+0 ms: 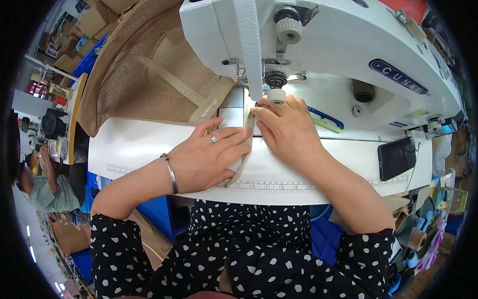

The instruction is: The person is using an industrial sewing machine to sew a mesh and fabric bag.

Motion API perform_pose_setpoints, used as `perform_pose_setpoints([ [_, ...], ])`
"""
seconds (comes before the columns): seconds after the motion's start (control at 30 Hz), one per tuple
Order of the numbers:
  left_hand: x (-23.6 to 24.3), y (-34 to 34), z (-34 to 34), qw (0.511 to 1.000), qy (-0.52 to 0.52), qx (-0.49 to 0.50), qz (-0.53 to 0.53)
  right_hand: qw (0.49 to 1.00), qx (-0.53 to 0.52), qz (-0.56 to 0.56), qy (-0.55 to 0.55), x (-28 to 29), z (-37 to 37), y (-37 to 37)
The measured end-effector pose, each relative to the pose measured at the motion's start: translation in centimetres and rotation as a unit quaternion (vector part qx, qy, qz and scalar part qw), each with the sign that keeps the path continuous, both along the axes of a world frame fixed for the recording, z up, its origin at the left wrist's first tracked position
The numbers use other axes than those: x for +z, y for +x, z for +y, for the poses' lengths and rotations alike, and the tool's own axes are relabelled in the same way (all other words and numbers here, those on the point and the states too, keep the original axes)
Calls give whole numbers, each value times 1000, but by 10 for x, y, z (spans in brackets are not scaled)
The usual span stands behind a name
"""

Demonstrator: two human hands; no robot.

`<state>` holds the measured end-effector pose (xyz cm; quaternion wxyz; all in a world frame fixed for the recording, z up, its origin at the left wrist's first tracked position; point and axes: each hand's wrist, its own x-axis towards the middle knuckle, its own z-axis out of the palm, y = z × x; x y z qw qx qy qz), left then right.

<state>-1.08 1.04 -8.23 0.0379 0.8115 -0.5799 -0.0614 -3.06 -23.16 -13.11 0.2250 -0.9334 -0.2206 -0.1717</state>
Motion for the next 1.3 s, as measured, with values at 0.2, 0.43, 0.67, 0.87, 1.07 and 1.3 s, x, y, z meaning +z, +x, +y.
perform_pose_setpoints([
  [0.2,1,5,-1,1000,10,-8,1,1000,-1,5,-8,1,0,-1],
  [0.43,-1,7,0,1000,-12,-8,16,1000,-1,1,-8,1,0,0],
  [0.67,-3,10,2,998,-51,2,42,1000,-2,14,-1,1,-1,-1],
  [0.87,-4,14,0,997,-57,16,48,999,8,-26,34,-1,2,1],
  [1.07,-7,17,-3,997,-57,33,29,1000,2,-2,1,0,0,0],
  [1.3,-10,20,-6,996,-75,47,3,1000,1,0,-5,1,0,0],
])
